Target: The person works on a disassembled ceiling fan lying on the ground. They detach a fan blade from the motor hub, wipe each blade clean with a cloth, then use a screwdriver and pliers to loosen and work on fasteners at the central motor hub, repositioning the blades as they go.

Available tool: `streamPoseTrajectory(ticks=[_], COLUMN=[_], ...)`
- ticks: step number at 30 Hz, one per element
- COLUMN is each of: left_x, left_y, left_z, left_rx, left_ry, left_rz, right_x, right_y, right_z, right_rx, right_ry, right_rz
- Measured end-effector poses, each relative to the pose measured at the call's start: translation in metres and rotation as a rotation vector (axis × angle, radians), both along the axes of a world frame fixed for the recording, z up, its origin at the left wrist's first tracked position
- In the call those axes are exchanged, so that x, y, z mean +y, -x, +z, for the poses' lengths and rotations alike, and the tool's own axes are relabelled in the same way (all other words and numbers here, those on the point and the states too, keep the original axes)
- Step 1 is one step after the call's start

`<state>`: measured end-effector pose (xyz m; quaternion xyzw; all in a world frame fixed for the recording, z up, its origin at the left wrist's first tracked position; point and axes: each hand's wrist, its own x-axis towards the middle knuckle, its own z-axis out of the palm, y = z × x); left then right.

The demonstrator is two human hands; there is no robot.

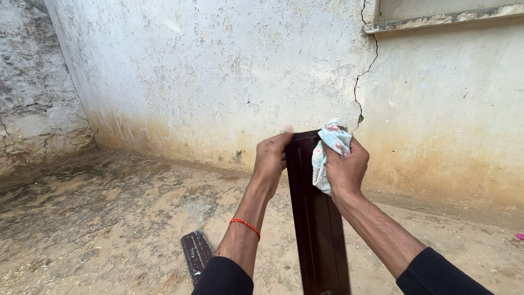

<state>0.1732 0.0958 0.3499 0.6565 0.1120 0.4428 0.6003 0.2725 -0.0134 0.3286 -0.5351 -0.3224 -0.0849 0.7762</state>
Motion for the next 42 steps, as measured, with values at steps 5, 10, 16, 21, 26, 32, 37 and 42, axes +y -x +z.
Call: streamPoseTrajectory(ticks=[5,10,16,21,26,32,37,42], left_x=[-0.011,-0.015,-0.004,0.006,0.007,0.007,0.003,0.035], left_y=[-0.006,-0.012,-0.005,0.002,0.006,0.013,0.003,0.025], left_z=[-0.012,-0.008,-0.004,0.006,0.01,0.01,-0.006,-0.005], left_rx=[-0.024,-0.077,-0.072,-0.328,-0.303,0.054,-0.108,-0.338], left_ry=[-0.036,-0.062,-0.035,0.101,0.121,0.062,0.212,0.496], left_rz=[0.025,0.07,0.11,-0.02,0.135,0.005,0.134,0.317], right_x=[-0.001,-0.001,0.004,0.018,0.025,0.014,0.009,0.007], right_y=[0.025,0.043,0.008,-0.019,-0.03,-0.017,-0.016,-0.045], right_z=[-0.013,-0.028,-0.025,-0.037,-0.05,-0.039,-0.034,-0.057], right_rx=[-0.135,-1.026,-0.584,-0.277,-0.288,-0.239,-0.397,-0.555], right_ry=[0.105,0.259,0.569,0.303,0.235,0.333,0.412,0.686], right_rz=[-0.138,-0.688,-0.077,0.15,0.261,0.046,0.017,-0.002])
